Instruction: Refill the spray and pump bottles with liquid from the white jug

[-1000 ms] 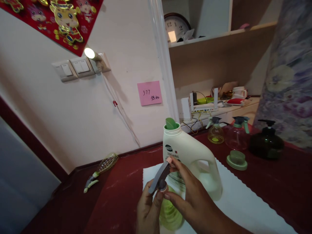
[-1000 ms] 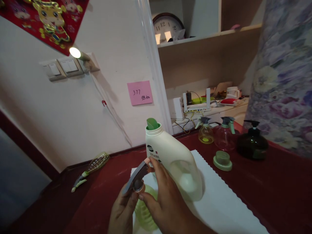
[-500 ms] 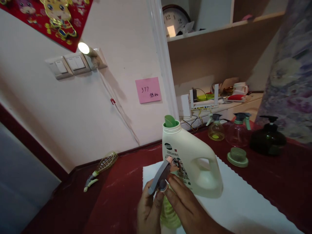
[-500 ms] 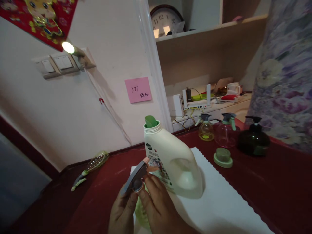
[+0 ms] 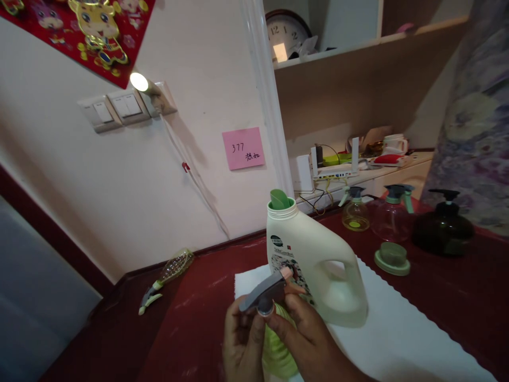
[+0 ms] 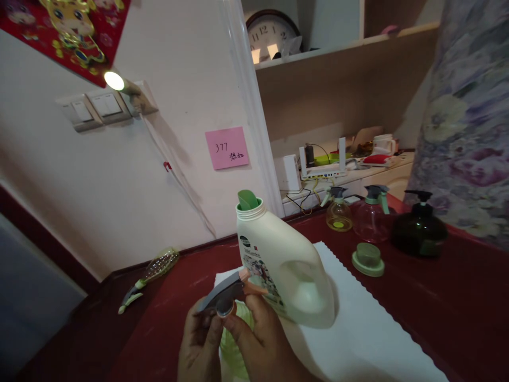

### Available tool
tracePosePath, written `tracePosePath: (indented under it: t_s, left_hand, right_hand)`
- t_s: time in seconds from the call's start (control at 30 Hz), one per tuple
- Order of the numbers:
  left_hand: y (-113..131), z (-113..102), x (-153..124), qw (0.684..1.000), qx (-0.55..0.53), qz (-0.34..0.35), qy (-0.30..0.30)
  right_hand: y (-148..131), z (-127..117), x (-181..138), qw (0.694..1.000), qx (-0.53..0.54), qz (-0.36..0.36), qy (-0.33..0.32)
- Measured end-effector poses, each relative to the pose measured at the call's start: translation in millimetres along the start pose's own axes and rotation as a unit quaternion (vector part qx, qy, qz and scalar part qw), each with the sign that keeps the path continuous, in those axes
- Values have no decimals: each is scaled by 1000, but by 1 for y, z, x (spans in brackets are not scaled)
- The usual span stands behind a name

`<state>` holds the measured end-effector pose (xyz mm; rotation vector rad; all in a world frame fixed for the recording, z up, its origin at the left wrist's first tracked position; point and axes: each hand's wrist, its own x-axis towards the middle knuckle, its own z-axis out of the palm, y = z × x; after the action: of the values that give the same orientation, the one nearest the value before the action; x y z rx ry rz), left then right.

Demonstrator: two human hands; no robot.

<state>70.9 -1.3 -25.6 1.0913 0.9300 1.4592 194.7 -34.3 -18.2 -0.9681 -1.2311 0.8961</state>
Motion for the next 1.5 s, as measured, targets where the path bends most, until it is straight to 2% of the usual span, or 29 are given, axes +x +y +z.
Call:
tracePosePath:
  t_s: [0.2, 0.33, 0.43, 0.57, 0.67, 0.83, 0.9, 0.97, 1.1, 1.23, 1.3, 1.43, 1.5]
  left_hand:
    - [4, 12, -11, 998, -16, -8, 59]
    - [6, 13, -9, 997, -61, -48, 28]
    - [8, 10, -4, 997, -46, -61, -9]
    - [5, 4, 0, 994, -57, -88, -42]
    - [-3, 0, 2, 993, -66, -82, -57]
    - [-14, -5, 6, 996, -63, -43, -37]
    - [-14, -5, 5, 998, -62, -24, -10]
    - [-11, -5, 4, 999, -43, -22, 8]
    - [-4, -4, 1, 999, -12, -36, -16]
    - [0, 0, -1, 999, -33, -9, -11]
    - [2, 1, 0, 999, -33, -22, -17]
    - [6, -1, 3, 996, -34, -54, -58]
    - [7, -1, 3, 996, -38, -54, -63]
  right_hand:
    - [5, 4, 0, 999, 33, 0, 18]
    - [12, 8, 3, 997, 81, 5, 10]
    - [13, 8, 2, 996, 87, -6, 4]
    - [2, 3, -2, 998, 64, 14, -5]
    - [-7, -1, -3, 1000, 25, 17, -9]
    - [-4, -1, 0, 1000, -7, 11, -5]
    - [-3, 0, -2, 998, 34, 46, 2]
    - [-4, 2, -4, 995, 85, 52, 4]
    - [-9, 4, -7, 995, 101, 6, -15]
    - [-11, 2, -7, 994, 104, 7, -23]
    - [-11, 1, -6, 994, 102, 21, -33]
    - [-12, -2, -5, 999, 42, -18, -10]
    - [-12, -3, -6, 999, 35, -13, -1]
